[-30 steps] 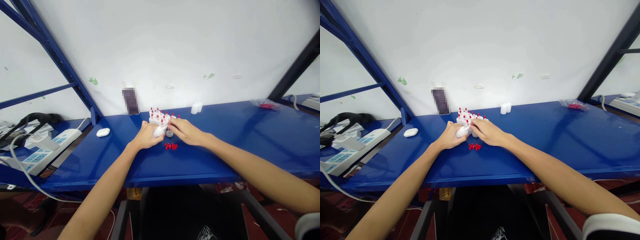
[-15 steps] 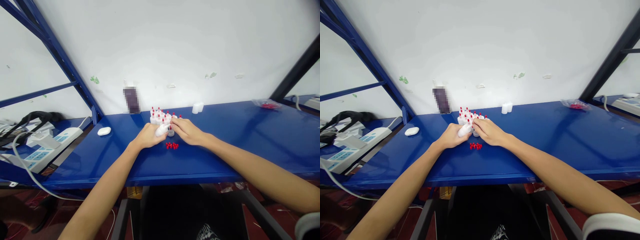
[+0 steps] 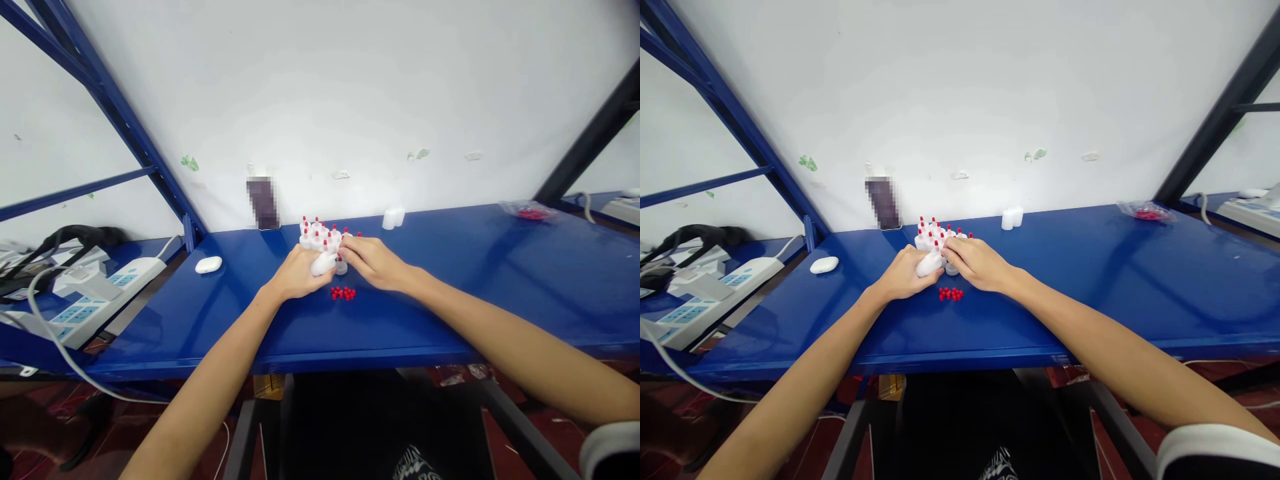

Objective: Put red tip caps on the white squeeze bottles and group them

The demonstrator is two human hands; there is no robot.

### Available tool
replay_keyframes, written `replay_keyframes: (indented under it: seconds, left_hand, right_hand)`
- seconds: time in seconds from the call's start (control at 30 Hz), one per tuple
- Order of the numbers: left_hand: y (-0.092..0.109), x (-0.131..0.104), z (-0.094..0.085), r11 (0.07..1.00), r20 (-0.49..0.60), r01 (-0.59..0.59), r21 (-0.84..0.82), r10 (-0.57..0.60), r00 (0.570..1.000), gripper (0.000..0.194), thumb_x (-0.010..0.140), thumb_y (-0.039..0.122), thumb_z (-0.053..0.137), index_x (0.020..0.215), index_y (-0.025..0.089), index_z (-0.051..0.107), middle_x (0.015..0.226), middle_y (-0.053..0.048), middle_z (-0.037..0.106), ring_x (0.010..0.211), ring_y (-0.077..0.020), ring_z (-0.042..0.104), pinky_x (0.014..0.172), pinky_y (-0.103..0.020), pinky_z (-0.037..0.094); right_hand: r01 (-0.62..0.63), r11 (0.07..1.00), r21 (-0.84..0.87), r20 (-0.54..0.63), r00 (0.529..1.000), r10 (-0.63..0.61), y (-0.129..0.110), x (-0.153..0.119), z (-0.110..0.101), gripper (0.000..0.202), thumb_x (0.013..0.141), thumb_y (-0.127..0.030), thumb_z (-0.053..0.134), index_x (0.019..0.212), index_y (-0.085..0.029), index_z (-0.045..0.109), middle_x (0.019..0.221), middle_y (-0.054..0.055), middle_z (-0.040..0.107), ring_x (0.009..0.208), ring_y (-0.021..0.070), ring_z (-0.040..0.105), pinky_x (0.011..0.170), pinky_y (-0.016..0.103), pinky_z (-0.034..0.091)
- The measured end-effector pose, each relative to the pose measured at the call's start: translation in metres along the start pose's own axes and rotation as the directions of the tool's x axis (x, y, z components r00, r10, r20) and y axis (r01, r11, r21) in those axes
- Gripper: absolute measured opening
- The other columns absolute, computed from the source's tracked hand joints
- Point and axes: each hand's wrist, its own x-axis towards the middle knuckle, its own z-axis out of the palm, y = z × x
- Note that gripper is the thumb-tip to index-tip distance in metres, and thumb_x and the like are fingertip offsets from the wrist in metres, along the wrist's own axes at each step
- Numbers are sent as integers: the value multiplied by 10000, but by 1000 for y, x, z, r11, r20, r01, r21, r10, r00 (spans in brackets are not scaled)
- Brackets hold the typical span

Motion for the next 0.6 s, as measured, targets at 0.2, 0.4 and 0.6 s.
replay_keyframes:
  seconds: [0.2, 0.4, 0.6]
  left_hand:
    - [-3, -3, 2, 986, 13, 126, -107, -125, 992, 350, 875, 465, 588, 718, 158, 647, 644, 0, 637, 573, -125, 553, 562, -247, 373]
    - [-6, -4, 2, 977, 9, 178, -114, -178, 984, 401, 873, 573, 585, 919, 186, 681, 783, -28, 696, 678, -181, 618, 615, -264, 416]
    - [3, -5, -2, 984, -34, 163, -70, -166, 986, 421, 880, 549, 588, 1136, 215, 600, 824, -27, 701, 674, -185, 628, 656, -270, 445]
  right_hand:
    - [-63, 998, -21, 2, 998, 63, 2, -2, 6, 299, 1044, -340, 320, 872, -200, 521, 805, 38, 604, 687, 162, 515, 658, 288, 367]
    - [-106, 984, -145, 50, 992, 115, 1, -5, 8, 318, 1048, -347, 292, 966, -189, 556, 877, 64, 646, 748, 185, 553, 697, 301, 374]
    - [-107, 991, -82, 20, 994, 109, -1, -5, 10, 293, 1043, -321, 285, 931, -193, 524, 883, 69, 629, 744, 190, 527, 690, 305, 372]
